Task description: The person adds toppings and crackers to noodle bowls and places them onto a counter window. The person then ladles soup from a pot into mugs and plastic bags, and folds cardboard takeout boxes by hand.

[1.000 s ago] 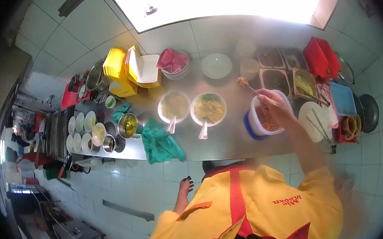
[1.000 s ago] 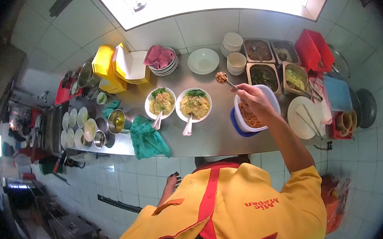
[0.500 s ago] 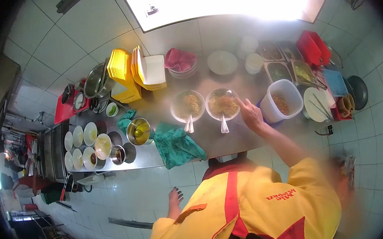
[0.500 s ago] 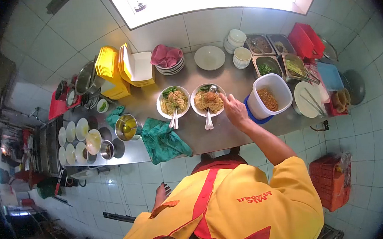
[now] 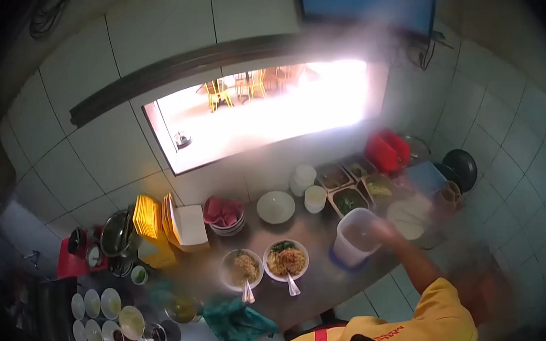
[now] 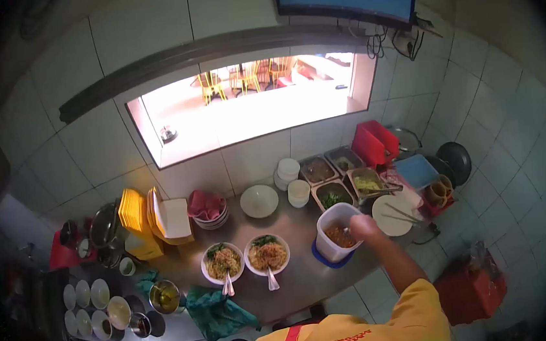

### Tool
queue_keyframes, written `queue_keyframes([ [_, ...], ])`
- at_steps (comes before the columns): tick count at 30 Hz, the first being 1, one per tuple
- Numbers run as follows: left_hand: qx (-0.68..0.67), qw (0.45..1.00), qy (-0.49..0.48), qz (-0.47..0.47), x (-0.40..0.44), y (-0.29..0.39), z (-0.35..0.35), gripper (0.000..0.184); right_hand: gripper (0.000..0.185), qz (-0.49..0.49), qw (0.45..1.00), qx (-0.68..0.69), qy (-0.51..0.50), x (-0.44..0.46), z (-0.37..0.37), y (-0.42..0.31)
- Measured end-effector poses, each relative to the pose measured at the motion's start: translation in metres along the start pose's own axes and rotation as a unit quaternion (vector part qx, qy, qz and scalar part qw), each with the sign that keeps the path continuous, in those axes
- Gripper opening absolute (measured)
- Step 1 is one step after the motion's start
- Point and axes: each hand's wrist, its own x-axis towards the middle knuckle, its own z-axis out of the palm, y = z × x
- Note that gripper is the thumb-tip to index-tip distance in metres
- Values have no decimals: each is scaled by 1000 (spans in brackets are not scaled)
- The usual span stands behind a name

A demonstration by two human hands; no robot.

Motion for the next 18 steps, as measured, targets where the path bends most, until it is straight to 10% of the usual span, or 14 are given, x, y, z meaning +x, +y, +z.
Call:
queue_keyframes([
  [3, 1, 1000, -14, 16, -13, 29, 26, 38, 18, 84, 994, -48, -57, 26, 26, -26],
  [10, -11, 999, -30, 32, -34, 41, 63, 40, 21, -123, 968, -11, -219, 55, 59, -17],
  [18, -31, 998, -40, 37, -50, -2, 53, 42, 24, -236, 941, 193, -146, 67, 106, 43],
])
